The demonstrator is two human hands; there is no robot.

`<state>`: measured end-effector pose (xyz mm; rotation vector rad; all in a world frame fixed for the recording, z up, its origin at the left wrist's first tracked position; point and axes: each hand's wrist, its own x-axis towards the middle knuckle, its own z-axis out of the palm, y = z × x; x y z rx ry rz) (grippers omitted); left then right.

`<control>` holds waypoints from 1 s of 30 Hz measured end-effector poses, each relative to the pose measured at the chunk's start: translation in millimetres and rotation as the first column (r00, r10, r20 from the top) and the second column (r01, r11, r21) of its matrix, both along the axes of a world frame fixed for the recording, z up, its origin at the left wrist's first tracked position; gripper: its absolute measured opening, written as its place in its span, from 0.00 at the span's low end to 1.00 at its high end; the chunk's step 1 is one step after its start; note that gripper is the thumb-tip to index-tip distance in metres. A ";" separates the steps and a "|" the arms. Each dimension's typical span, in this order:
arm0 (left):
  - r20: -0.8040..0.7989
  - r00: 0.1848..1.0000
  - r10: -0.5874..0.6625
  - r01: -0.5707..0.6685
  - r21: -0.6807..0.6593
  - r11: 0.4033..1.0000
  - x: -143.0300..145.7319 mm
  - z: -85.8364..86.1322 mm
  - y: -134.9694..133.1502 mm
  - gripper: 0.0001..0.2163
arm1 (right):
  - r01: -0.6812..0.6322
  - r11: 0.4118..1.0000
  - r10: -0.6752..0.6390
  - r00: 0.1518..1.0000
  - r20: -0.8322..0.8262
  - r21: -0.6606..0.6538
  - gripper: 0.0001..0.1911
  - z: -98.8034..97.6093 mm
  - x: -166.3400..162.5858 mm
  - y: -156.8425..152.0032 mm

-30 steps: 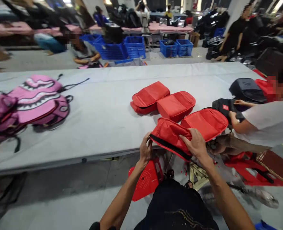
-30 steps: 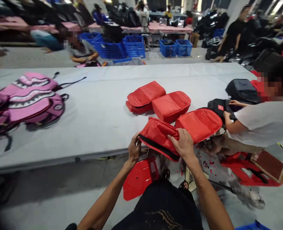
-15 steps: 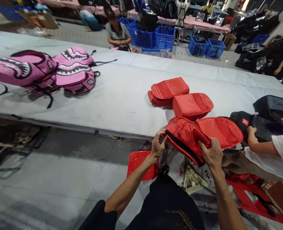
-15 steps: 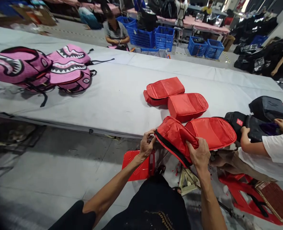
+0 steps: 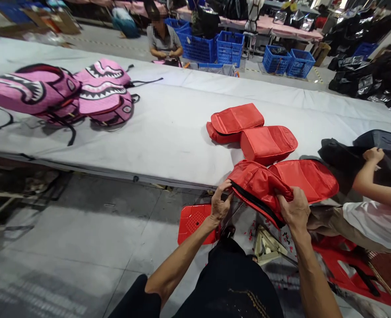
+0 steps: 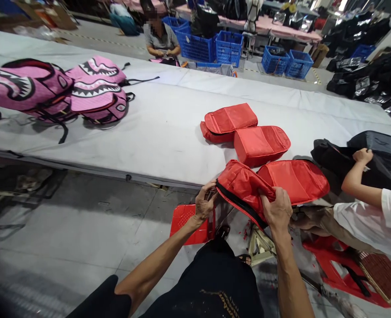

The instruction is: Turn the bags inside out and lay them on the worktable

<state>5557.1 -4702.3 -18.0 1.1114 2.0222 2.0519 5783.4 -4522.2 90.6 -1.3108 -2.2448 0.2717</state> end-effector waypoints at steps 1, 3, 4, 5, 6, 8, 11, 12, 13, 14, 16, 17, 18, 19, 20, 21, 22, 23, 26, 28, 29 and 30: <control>0.003 1.000 -0.004 0.004 0.000 1.000 -0.8 0.5 0.1 0.12 | 0.000 1.000 0.000 1.000 0.008 0.001 0.31 0.4 -1.0 -0.2; -0.004 1.000 -0.014 0.014 -0.007 1.000 -1.9 4.2 0.9 0.11 | 0.006 1.000 -0.006 1.000 0.022 0.006 0.29 1.2 -2.3 -0.2; -0.018 1.000 -0.014 0.013 -0.015 1.000 -2.3 7.1 1.6 0.11 | 0.010 1.000 -0.010 1.000 0.029 0.009 0.28 1.6 -3.0 0.0; -0.042 0.999 -0.008 0.007 -0.027 1.000 -2.6 10.4 2.3 0.10 | 0.015 1.000 -0.016 0.999 0.036 0.014 0.27 1.9 -3.8 0.4; -0.075 0.997 0.001 -0.005 -0.042 0.999 -2.7 13.6 3.2 0.09 | 0.020 1.000 -0.021 0.999 0.042 0.019 0.26 2.3 -5.0 1.0; -0.142 0.989 0.027 -0.037 -0.062 0.997 -1.9 18.6 4.6 0.09 | 0.023 0.999 -0.025 0.999 0.048 0.026 0.25 3.0 -8.2 2.6; -0.163 0.985 0.054 -0.063 -0.050 0.997 3.5 19.3 5.8 0.12 | 0.031 0.999 -0.032 0.999 0.035 0.037 0.26 4.0 -13.5 6.0; -0.150 0.987 0.060 -0.067 -0.043 0.997 6.3 17.8 5.9 0.15 | 0.034 0.999 -0.036 0.999 0.029 0.040 0.26 4.4 -14.9 7.2; -0.139 0.988 0.065 -0.071 -0.038 0.997 9.3 15.9 5.8 0.17 | 0.039 0.998 -0.040 0.999 0.024 0.040 0.26 4.9 -15.8 8.4; -0.140 0.988 0.066 -0.071 -0.033 0.997 12.3 13.7 5.6 0.18 | 0.042 0.998 -0.042 0.999 0.021 0.037 0.27 5.4 -16.3 9.4; -0.176 0.983 0.053 -0.057 -0.019 0.998 17.4 10.0 5.2 0.19 | 0.045 0.999 -0.045 0.999 0.019 0.029 0.28 6.5 -16.2 11.1; -0.204 0.978 0.042 -0.045 -0.009 0.999 19.2 8.9 5.1 0.19 | 0.046 0.999 -0.047 0.999 0.018 0.028 0.28 7.0 -15.8 11.7; -0.232 0.972 0.034 -0.035 0.002 0.999 20.4 8.6 5.3 0.19 | 0.047 0.999 -0.047 0.999 0.015 0.028 0.29 7.5 -15.4 12.1; -0.254 0.967 0.030 -0.028 0.011 1.000 20.9 9.2 5.6 0.19 | 0.046 0.999 -0.046 0.999 0.011 0.028 0.29 8.0 -15.1 12.5; -0.267 0.963 0.033 -0.030 0.017 0.999 20.8 10.7 6.1 0.19 | 0.044 0.999 -0.044 0.999 0.006 0.030 0.29 8.5 -15.0 12.8; -0.276 0.960 0.045 -0.041 0.018 0.999 20.2 13.0 6.8 0.19 | 0.042 0.999 -0.043 0.999 0.002 0.032 0.30 9.0 -15.2 13.1; -0.287 0.956 0.068 -0.066 0.017 0.998 19.2 16.2 7.6 0.17 | 0.043 0.999 -0.043 0.999 0.001 0.033 0.30 9.5 -15.7 13.5; -0.303 0.948 0.100 -0.101 0.012 0.995 17.8 20.0 8.6 0.15 | 0.045 0.998 -0.045 0.999 0.002 0.034 0.31 10.1 -16.5 14.1; -0.380 0.904 0.196 -0.207 0.012 0.978 13.9 32.8 12.0 0.07 | 0.056 0.998 -0.057 0.998 0.013 0.041 0.31 12.1 -19.8 16.9; -0.407 0.886 0.222 -0.230 0.031 0.973 12.6 40.1 13.6 0.05 | 0.061 0.997 -0.062 0.998 0.012 0.040 0.32 13.2 -21.6 19.5; -0.410 0.884 0.225 -0.228 0.043 0.973 12.7 42.8 14.1 0.05 | 0.062 0.997 -0.063 0.998 0.012 0.038 0.32 13.7 -21.9 20.7; -0.408 0.884 0.228 -0.225 0.055 0.973 13.3 44.7 14.1 0.05 | 0.062 0.998 -0.062 0.998 0.012 0.033 0.32 14.2 -21.7 21.7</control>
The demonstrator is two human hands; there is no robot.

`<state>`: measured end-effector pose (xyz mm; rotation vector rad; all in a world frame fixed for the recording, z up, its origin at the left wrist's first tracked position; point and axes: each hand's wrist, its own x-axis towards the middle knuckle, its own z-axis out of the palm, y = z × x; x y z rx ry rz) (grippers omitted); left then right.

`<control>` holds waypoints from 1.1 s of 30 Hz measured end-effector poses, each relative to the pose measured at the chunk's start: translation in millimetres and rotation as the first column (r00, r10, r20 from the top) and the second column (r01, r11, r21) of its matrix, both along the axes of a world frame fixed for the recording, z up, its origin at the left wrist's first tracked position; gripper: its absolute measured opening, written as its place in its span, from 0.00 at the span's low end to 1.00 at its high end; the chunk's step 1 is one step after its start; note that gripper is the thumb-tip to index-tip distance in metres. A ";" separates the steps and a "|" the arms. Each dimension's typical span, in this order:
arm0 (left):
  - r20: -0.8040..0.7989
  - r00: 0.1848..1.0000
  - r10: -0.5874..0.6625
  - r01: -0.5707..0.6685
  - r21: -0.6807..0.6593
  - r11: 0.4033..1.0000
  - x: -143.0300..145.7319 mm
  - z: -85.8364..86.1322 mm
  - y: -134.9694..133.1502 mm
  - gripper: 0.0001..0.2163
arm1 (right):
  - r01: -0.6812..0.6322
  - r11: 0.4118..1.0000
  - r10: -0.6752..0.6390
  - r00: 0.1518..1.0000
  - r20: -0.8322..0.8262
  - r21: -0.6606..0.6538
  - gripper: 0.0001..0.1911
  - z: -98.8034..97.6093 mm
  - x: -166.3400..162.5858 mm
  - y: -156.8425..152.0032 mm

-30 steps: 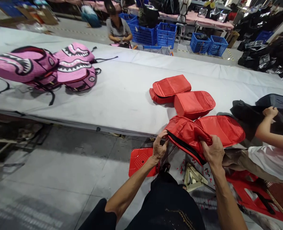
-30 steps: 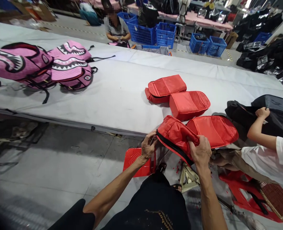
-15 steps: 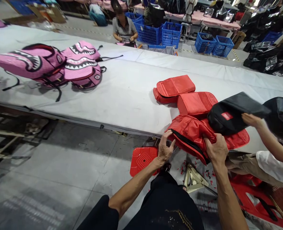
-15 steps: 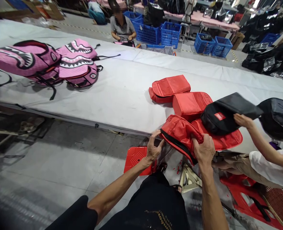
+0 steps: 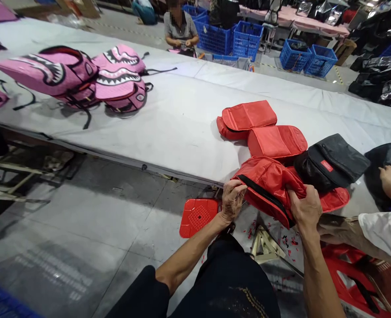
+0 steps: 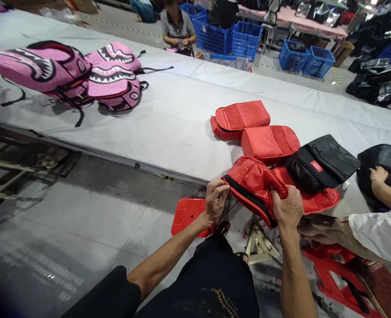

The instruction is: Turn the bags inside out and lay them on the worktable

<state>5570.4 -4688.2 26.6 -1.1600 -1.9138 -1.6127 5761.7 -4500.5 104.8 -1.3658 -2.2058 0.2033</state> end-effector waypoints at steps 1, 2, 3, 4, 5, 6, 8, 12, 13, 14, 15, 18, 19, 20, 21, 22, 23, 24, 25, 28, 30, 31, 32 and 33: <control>0.000 1.000 -0.003 0.003 0.008 1.000 1.1 1.2 -0.3 0.05 | -0.003 1.000 0.003 1.000 -0.001 -0.009 0.32 0.3 0.9 0.8; -0.001 1.000 -0.009 0.009 0.013 1.000 2.8 1.7 -0.9 0.05 | -0.006 1.000 0.006 1.000 -0.003 -0.020 0.32 0.6 2.6 1.2; -0.001 1.000 -0.017 0.017 0.017 1.000 4.9 1.8 -1.7 0.05 | -0.010 0.999 0.010 1.000 -0.008 -0.031 0.32 0.7 5.0 1.4; -0.001 1.000 -0.028 0.028 0.021 0.999 7.5 1.6 -2.7 0.05 | -0.015 0.999 0.014 1.000 -0.016 -0.039 0.32 0.8 8.3 1.2; -0.001 0.999 -0.040 0.040 0.028 0.999 10.5 1.4 -3.5 0.05 | -0.019 0.999 0.018 0.999 -0.027 -0.043 0.32 0.7 12.1 0.9; -0.001 0.999 -0.053 0.053 0.035 0.998 13.6 1.4 -4.1 0.05 | -0.019 0.999 0.018 0.999 -0.039 -0.044 0.31 0.6 16.4 0.5; -0.009 0.997 -0.074 0.074 0.051 0.996 19.9 2.7 -4.4 0.05 | -0.013 0.999 0.010 0.998 -0.057 -0.046 0.31 0.1 25.5 -0.1; -0.052 0.992 -0.118 0.121 0.079 0.989 28.7 11.0 -1.8 0.04 | 0.033 0.996 -0.038 0.997 -0.066 -0.079 0.31 -1.3 39.7 0.5; -0.066 0.989 -0.132 0.137 0.081 0.987 30.2 13.8 -1.0 0.05 | 0.043 0.995 -0.050 0.996 -0.069 -0.088 0.31 -1.5 42.0 0.9; -0.079 0.987 -0.141 0.147 0.074 0.986 31.7 16.5 -0.5 0.05 | 0.052 0.994 -0.059 0.995 -0.074 -0.097 0.31 -1.4 43.7 1.4; -0.094 0.985 -0.143 0.149 0.063 0.987 33.3 18.9 -0.1 0.06 | 0.057 0.993 -0.066 0.994 -0.081 -0.106 0.31 -1.0 44.9 1.7; -0.118 0.986 -0.117 0.119 0.013 0.993 39.5 23.6 0.3 0.05 | 0.061 0.990 -0.074 0.993 -0.097 -0.127 0.30 1.2 46.9 2.4; -0.111 0.988 -0.110 0.110 -0.001 0.994 41.8 24.2 0.4 0.05 | 0.062 0.990 -0.075 0.992 -0.099 -0.129 0.29 2.0 47.3 2.5; -0.096 0.990 -0.108 0.107 -0.012 0.994 44.0 24.3 0.5 0.05 | 0.063 0.990 -0.076 0.992 -0.098 -0.129 0.29 2.7 47.7 2.7; -0.078 0.991 -0.113 0.111 -0.022 0.994 45.8 24.0 0.6 0.04 | 0.066 0.989 -0.079 0.992 -0.096 -0.130 0.29 3.1 48.1 3.0; -0.058 0.991 -0.122 0.120 -0.032 0.992 47.1 23.2 0.6 0.05 | 0.069 0.989 -0.082 0.992 -0.094 -0.130 0.29 3.2 48.6 3.6; -0.038 0.990 -0.133 0.131 -0.042 0.990 47.6 22.1 0.4 0.05 | 0.072 0.989 -0.084 0.992 -0.093 -0.131 0.29 3.0 49.0 4.3; -0.017 0.989 -0.144 0.143 -0.054 0.988 47.3 20.8 0.1 0.05 | 0.072 0.989 -0.085 0.992 -0.091 -0.130 0.29 2.6 49.3 5.2; 0.008 0.988 -0.153 0.153 -0.067 0.986 46.4 19.2 -0.5 0.06 | 0.069 0.990 -0.081 0.993 -0.090 -0.126 0.29 2.1 49.3 6.1; 0.111 0.984 -0.137 0.152 -0.134 0.979 40.9 13.6 -2.2 0.15 | 0.052 0.993 -0.061 0.995 -0.083 -0.106 0.29 0.9 45.2 7.9; 0.153 0.978 -0.141 0.173 -0.219 0.960 36.4 10.9 -2.0 0.21 | 0.046 0.994 -0.053 0.997 -0.059 -0.103 0.29 1.0 37.8 7.5; 0.163 0.974 -0.156 0.196 -0.271 0.942 34.0 10.3 -1.4 0.22 | 0.050 0.994 -0.054 0.998 -0.040 -0.101 0.29 1.4 32.7 7.1; 0.169 0.969 -0.181 0.228 -0.326 0.918 31.4 10.4 -0.6 0.22 | 0.058 0.994 -0.060 0.998 -0.020 -0.098 0.28 2.2 27.0 6.9; 0.170 0.961 -0.217 0.267 -0.378 0.887 28.4 11.1 -0.1 0.21 | 0.069 0.993 -0.069 0.998 0.001 -0.093 0.27 3.4 20.9 7.3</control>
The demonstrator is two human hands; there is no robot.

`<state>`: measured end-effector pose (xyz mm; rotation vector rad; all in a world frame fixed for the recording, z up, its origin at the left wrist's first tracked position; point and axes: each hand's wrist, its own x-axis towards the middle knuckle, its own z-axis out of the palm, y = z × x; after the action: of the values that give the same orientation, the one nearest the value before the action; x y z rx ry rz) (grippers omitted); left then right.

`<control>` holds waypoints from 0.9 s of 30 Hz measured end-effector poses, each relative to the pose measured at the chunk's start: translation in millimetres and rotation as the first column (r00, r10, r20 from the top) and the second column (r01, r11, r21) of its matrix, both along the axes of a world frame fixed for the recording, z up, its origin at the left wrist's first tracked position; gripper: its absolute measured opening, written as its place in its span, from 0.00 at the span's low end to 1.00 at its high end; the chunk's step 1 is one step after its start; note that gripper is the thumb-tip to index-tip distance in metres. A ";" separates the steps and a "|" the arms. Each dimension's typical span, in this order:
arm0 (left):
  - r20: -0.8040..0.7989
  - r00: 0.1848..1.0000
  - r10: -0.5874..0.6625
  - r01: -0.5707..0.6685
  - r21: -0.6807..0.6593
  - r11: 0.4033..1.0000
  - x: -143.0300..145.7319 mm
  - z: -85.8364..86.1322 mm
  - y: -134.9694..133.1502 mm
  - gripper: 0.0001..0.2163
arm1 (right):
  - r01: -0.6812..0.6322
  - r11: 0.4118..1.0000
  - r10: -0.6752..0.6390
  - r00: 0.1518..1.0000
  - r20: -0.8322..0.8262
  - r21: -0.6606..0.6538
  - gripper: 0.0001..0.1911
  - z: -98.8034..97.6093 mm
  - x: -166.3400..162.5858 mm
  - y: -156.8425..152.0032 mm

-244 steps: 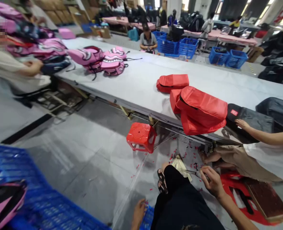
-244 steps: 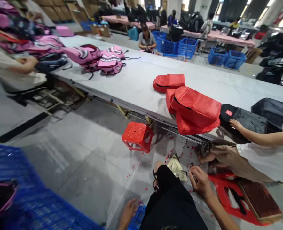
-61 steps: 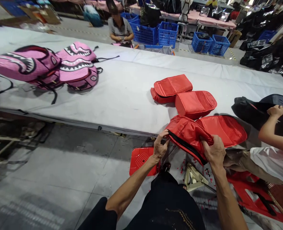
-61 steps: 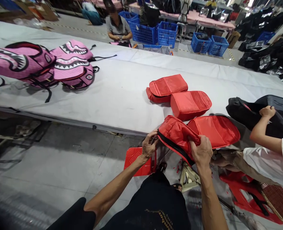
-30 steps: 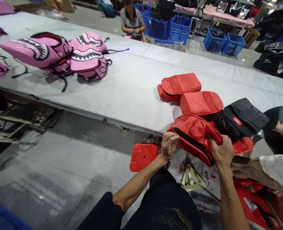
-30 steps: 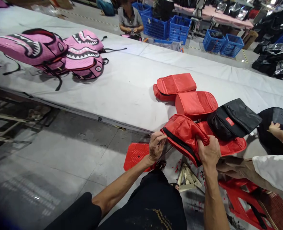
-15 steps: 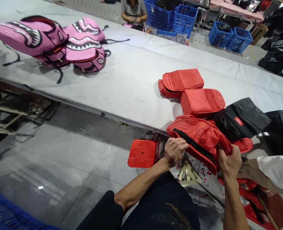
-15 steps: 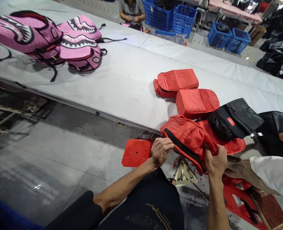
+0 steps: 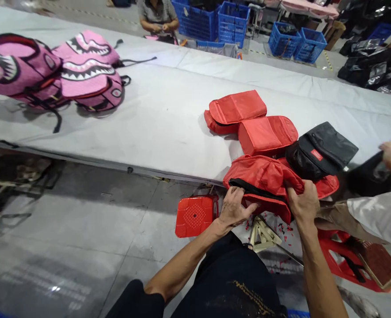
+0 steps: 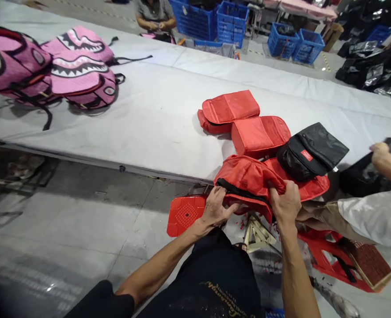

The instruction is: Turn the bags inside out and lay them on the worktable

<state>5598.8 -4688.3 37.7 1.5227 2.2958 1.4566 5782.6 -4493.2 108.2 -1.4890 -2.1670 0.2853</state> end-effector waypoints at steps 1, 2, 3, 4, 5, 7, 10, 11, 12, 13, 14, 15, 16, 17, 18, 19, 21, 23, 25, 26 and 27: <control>-0.015 0.998 -0.055 0.054 -0.052 0.997 -3.4 1.1 -0.2 0.20 | 0.012 1.000 -0.012 1.000 0.019 0.004 0.26 1.7 -6.1 1.2; -0.037 0.993 -0.116 0.112 -0.100 0.989 -7.5 2.2 -1.8 0.19 | 0.022 1.000 -0.022 0.999 0.037 0.006 0.25 4.0 -12.0 3.4; -0.072 0.979 -0.190 0.178 -0.142 0.974 -12.4 2.9 -5.1 0.19 | 0.026 1.000 -0.026 0.998 0.052 0.004 0.24 6.8 -17.5 6.9; -0.116 0.952 -0.283 0.260 -0.183 0.948 -18.3 2.7 -10.6 0.19 | 0.019 1.000 -0.019 0.998 0.067 -0.005 0.24 10.1 -22.4 11.6; -0.164 0.905 -0.393 0.353 -0.225 0.908 -25.5 1.2 -18.3 0.20 | 0.007 1.000 -0.005 0.997 0.080 -0.019 0.24 13.8 -26.8 17.4; -0.241 0.743 -0.625 0.551 -0.311 0.775 -44.3 -6.5 -38.5 0.21 | -0.016 0.998 0.021 0.994 0.103 -0.054 0.25 21.6 -34.6 30.8; -0.224 0.531 -0.817 0.679 -0.464 0.568 -80.5 -26.8 -67.1 0.23 | -0.031 0.997 0.040 0.991 0.132 -0.069 0.26 29.7 -48.2 47.1; -0.186 0.528 -0.828 0.659 -0.525 0.538 -92.3 -33.4 -72.1 0.23 | -0.038 0.998 0.046 0.989 0.139 -0.057 0.26 30.6 -54.1 49.5; -0.150 0.549 -0.822 0.620 -0.587 0.521 -102.4 -38.7 -74.0 0.23 | -0.052 0.998 0.057 0.988 0.146 -0.039 0.26 30.2 -60.8 50.1; -0.125 0.587 -0.800 0.564 -0.645 0.515 -109.8 -42.0 -72.9 0.21 | -0.070 0.997 0.072 0.986 0.149 -0.020 0.26 28.8 -68.1 48.9; -0.117 0.626 -0.771 0.506 -0.692 0.515 -113.8 -43.2 -69.2 0.19 | -0.089 0.996 0.088 0.985 0.147 0.000 0.26 26.3 -75.6 46.4; -0.123 0.657 -0.744 0.457 -0.720 0.522 -114.1 -42.3 -63.6 0.17 | -0.108 0.994 0.104 0.985 0.140 0.017 0.26 23.1 -82.9 43.0; -0.140 0.681 -0.718 0.422 -0.726 0.542 -111.1 -39.5 -56.7 0.16 | -0.124 0.992 0.119 0.985 0.127 0.032 0.26 19.2 -89.4 39.2; -0.163 0.703 -0.693 0.403 -0.711 0.576 -105.5 -35.6 -48.8 0.15 | -0.138 0.989 0.132 0.985 0.108 0.050 0.27 15.1 -94.9 35.3; -0.183 0.727 -0.662 0.394 -0.678 0.620 -98.4 -31.1 -40.1 0.15 | -0.151 0.986 0.145 0.986 0.084 0.072 0.28 10.9 -99.1 31.8; -0.189 0.753 -0.630 0.395 -0.636 0.663 -91.2 -26.9 -30.7 0.15 | -0.163 0.981 0.158 0.986 0.054 0.102 0.29 7.0 -101.8 28.5; -0.152 0.799 -0.581 0.413 -0.564 0.715 -80.5 -21.7 -9.7 0.20 | -0.208 0.963 0.212 0.977 -0.003 0.174 0.32 0.8 -103.1 21.8; -0.070 0.809 -0.584 0.462 -0.538 0.705 -77.1 -21.8 14.2 0.33 | -0.301 0.927 0.316 0.948 -0.034 0.225 0.31 -2.4 -100.6 11.8; -0.023 0.829 -0.559 0.483 -0.473 0.736 -75.5 -24.9 40.7 0.38 | -0.446 0.865 0.461 0.887 -0.015 0.229 0.31 -3.8 -97.0 -4.0; -0.021 0.854 -0.519 0.464 -0.417 0.781 -72.1 -26.2 54.7 0.36 | -0.522 0.825 0.532 0.847 0.011 0.217 0.32 -4.4 -95.5 -13.6; -0.026 0.880 -0.475 0.436 -0.353 0.828 -65.3 -26.8 68.6 0.34 | -0.587 0.784 0.591 0.805 0.049 0.202 0.37 -5.4 -94.4 -23.2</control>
<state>5533.5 -4619.7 10.9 1.8980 1.8993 0.8245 5688.3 -4516.4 102.8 -0.6520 -2.5123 0.2630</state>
